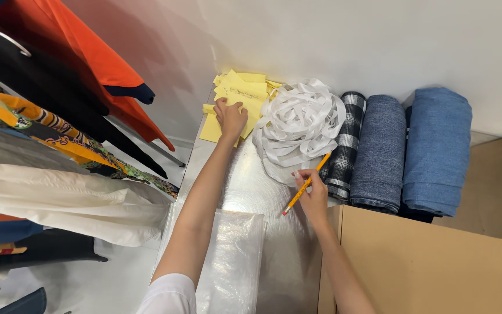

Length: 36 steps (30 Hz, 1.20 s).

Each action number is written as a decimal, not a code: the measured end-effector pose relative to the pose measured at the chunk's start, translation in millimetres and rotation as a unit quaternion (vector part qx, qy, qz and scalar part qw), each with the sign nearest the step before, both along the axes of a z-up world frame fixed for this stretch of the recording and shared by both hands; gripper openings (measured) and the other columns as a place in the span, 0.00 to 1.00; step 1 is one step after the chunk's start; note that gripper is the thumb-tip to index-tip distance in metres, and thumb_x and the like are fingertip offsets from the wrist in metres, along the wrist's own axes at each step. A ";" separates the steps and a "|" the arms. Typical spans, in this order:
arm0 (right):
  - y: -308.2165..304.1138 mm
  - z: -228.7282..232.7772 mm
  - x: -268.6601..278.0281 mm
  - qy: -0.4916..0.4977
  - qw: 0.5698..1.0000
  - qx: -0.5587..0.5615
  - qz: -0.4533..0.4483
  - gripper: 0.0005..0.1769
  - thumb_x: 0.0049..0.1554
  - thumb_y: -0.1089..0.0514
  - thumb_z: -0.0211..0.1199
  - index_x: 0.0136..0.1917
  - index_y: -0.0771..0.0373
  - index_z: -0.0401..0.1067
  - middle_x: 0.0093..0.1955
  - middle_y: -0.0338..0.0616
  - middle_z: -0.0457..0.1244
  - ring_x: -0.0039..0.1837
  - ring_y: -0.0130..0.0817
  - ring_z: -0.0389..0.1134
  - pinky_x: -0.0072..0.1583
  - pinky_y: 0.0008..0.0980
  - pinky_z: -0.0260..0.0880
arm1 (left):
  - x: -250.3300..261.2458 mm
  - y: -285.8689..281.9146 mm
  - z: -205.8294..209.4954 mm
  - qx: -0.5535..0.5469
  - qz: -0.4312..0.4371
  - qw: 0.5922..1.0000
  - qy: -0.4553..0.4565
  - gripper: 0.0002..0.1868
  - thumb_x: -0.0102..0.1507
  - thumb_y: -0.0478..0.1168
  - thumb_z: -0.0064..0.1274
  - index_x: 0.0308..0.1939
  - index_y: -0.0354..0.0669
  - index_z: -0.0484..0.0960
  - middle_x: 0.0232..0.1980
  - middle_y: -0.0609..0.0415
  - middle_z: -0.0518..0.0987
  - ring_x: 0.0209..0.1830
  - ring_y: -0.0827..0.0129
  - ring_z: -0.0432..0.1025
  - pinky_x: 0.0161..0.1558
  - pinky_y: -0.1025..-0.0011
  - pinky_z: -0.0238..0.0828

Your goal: Pack items into a cardboard box and write a note on a sticky note

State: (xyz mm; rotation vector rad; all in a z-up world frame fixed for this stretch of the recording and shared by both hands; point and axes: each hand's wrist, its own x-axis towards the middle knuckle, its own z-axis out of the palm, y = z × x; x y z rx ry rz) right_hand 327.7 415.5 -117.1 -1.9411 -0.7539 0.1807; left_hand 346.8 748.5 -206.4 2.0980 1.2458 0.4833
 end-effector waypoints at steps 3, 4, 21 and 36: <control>0.1 1.7 -1.5 0.007 1.000 0.004 0.001 0.07 0.66 0.54 0.59 0.47 0.57 0.70 0.46 0.43 0.72 0.48 0.36 0.72 0.49 0.35 0.70 | 2.5 3.8 -5.0 -0.034 0.011 0.999 0.001 0.16 0.63 0.46 0.53 0.54 0.54 0.86 0.68 0.48 0.57 0.69 0.46 0.53 0.67 0.52 0.61; -0.1 1.1 -1.1 0.007 1.000 0.004 0.002 0.07 0.66 0.54 0.59 0.47 0.57 0.70 0.46 0.43 0.72 0.48 0.36 0.72 0.49 0.35 0.70 | 4.2 7.2 -11.7 -0.033 0.011 0.999 0.001 0.16 0.63 0.46 0.53 0.54 0.54 0.86 0.68 0.48 0.57 0.69 0.46 0.53 0.67 0.52 0.61; -1.6 -7.8 3.6 0.036 0.999 0.012 0.000 0.08 0.67 0.54 0.58 0.47 0.58 0.69 0.46 0.44 0.73 0.50 0.37 0.73 0.50 0.36 0.71 | 8.8 16.0 -30.2 -0.154 0.064 0.986 -0.013 0.17 0.57 0.53 0.51 0.45 0.59 0.89 0.60 0.55 0.58 0.66 0.54 0.51 0.71 0.60 0.50; -2.7 -7.3 4.5 0.047 0.999 0.013 0.002 0.09 0.68 0.52 0.56 0.48 0.58 0.68 0.46 0.44 0.73 0.51 0.39 0.73 0.51 0.37 0.71 | 0.4 -27.5 5.4 -0.039 0.032 0.995 -0.083 0.22 0.64 0.41 0.49 0.59 0.31 0.80 0.73 0.44 0.53 0.72 0.49 0.63 0.72 0.50 0.57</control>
